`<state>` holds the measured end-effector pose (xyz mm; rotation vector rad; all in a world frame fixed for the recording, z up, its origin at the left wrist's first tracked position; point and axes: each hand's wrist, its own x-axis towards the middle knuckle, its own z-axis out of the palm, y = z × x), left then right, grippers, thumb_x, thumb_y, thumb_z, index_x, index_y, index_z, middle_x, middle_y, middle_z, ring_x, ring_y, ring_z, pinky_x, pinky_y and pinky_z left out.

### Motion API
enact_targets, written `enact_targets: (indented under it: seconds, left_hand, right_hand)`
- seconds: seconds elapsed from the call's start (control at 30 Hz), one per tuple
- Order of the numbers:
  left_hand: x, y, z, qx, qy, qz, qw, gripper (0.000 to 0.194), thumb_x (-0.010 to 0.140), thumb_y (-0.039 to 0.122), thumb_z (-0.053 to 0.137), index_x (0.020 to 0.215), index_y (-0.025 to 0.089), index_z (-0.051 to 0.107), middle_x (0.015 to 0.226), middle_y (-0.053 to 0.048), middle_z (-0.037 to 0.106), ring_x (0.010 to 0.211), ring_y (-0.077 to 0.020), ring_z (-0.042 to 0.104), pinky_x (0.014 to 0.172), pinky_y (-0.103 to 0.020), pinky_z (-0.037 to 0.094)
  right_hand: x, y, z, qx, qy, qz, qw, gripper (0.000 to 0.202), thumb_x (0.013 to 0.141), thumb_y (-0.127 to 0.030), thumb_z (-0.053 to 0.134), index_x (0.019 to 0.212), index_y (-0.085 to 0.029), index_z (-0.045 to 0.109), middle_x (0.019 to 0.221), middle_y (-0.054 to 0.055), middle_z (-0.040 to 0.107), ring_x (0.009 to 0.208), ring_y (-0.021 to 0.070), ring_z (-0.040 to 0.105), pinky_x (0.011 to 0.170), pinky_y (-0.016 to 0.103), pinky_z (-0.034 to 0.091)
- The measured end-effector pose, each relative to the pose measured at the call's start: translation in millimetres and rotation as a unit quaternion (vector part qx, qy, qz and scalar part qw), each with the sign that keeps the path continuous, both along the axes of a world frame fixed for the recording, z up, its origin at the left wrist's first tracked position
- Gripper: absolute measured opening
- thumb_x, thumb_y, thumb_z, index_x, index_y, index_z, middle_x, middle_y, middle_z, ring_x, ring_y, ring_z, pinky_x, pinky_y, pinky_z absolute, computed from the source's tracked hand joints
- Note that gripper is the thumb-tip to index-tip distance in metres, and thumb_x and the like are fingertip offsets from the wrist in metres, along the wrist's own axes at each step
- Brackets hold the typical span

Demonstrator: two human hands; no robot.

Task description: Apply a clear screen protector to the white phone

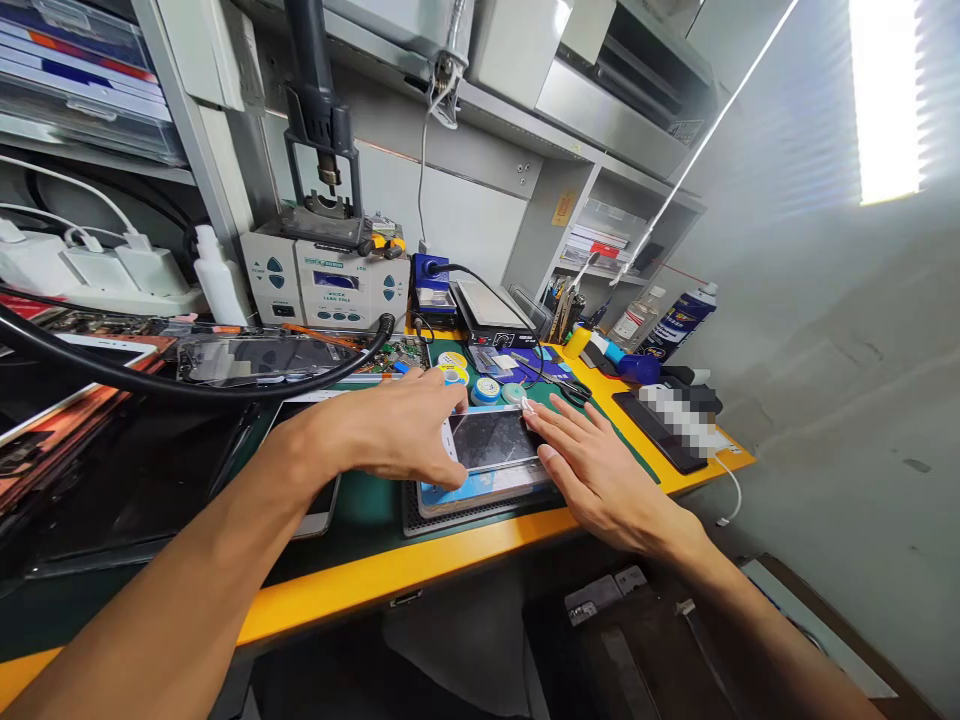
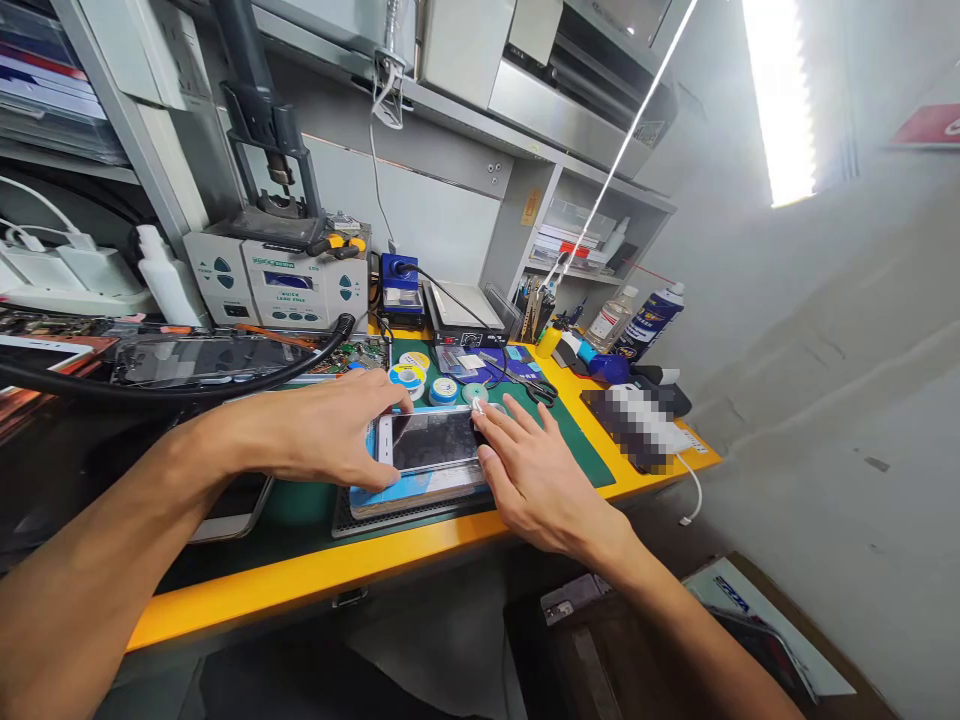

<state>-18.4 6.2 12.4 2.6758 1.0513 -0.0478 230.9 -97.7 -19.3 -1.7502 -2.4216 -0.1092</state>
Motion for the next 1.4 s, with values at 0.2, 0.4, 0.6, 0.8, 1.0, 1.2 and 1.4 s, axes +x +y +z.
enact_targets:
  seconds: [0.2, 0.4, 0.6, 0.8, 1.0, 1.2, 1.4]
  left_hand:
    - [-1.9, -2.0, 4.0, 0.014, 0.009, 0.021, 1.000, 0.074, 0.064, 0.061, 0.064, 0.129, 0.024, 0.062, 0.115, -0.013, 0.062, 0.113, -0.0378, 0.056, 0.094, -0.046, 0.049]
    - [-0.5, -5.7, 8.6, 0.006, 0.015, 0.022, 1.000, 0.063, 0.066, 0.056, 0.062, 0.120, 0.023, 0.063, 0.105, -0.011, 0.069, 0.106, -0.0360, 0.061, 0.083, -0.041, 0.051]
    - [1.9, -2.8, 3.9, 0.013, 0.006, 0.023, 1.000, 0.057, 0.065, 0.056, 0.064, 0.109, 0.020, 0.061, 0.106, -0.014, 0.069, 0.104, -0.0353, 0.063, 0.080, -0.039, 0.051]
    - [-0.8, -1.0, -0.2, 0.012, -0.007, 0.028, 1.000, 0.054, 0.066, 0.052, 0.064, 0.110, 0.022, 0.059, 0.100, -0.012, 0.068, 0.098, -0.0330, 0.064, 0.078, -0.040, 0.052]
    - [-1.7, -0.4, -1.9, 0.019, -0.005, 0.028, 0.999, 0.042, 0.066, 0.047, 0.064, 0.099, 0.021, 0.059, 0.094, -0.011, 0.067, 0.092, -0.0305, 0.065, 0.077, -0.039, 0.053]
    - [-2.1, -1.4, 0.1, 0.018, 0.005, 0.036, 0.999, 0.050, 0.064, 0.049, 0.066, 0.105, 0.021, 0.060, 0.103, -0.013, 0.067, 0.103, -0.0344, 0.064, 0.080, -0.041, 0.054]
    - [-2.7, -2.9, 1.4, 0.015, 0.001, 0.032, 0.999, 0.068, 0.066, 0.046, 0.063, 0.127, 0.018, 0.055, 0.121, -0.016, 0.060, 0.119, -0.0370, 0.055, 0.099, -0.048, 0.049]
  right_hand:
    - [-13.9, 1.6, 4.7, -0.009, 0.000, 0.028, 1.000, 0.050, 0.108, -0.033, 0.032, 0.153, -0.018, 0.047, 0.160, 0.009, 0.042, 0.154, 0.0319, 0.028, 0.122, 0.066, 0.022]
    - [-35.0, 5.3, 10.8, -0.033, -0.001, 0.063, 0.997, 0.052, 0.108, -0.034, 0.030, 0.154, -0.014, 0.045, 0.161, 0.008, 0.041, 0.155, 0.0337, 0.026, 0.123, 0.067, 0.019]
    - [-50.5, 9.3, 14.4, -0.048, 0.005, 0.097, 0.994, 0.052, 0.108, -0.033, 0.030, 0.154, -0.014, 0.045, 0.162, 0.009, 0.040, 0.154, 0.0361, 0.027, 0.122, 0.069, 0.017]
    - [-61.2, 14.6, 16.6, -0.051, 0.011, 0.131, 0.990, 0.051, 0.107, -0.032, 0.033, 0.152, -0.014, 0.047, 0.161, 0.011, 0.042, 0.153, 0.0366, 0.028, 0.122, 0.069, 0.017]
    - [-66.8, 21.6, 20.0, -0.053, 0.005, 0.170, 0.984, 0.049, 0.103, -0.027, 0.036, 0.147, -0.014, 0.053, 0.157, 0.011, 0.049, 0.152, 0.0339, 0.031, 0.123, 0.063, 0.018]
    - [-67.9, 20.9, 21.0, -0.049, -0.005, 0.181, 0.982, 0.048, 0.095, -0.022, 0.044, 0.141, -0.013, 0.056, 0.153, 0.013, 0.053, 0.149, 0.0343, 0.035, 0.123, 0.060, 0.018]
    - [-67.0, 10.1, 20.8, -0.051, 0.014, 0.184, 0.982, 0.054, 0.094, -0.020, 0.044, 0.146, -0.013, 0.052, 0.155, 0.011, 0.051, 0.151, 0.0327, 0.031, 0.124, 0.060, 0.016]
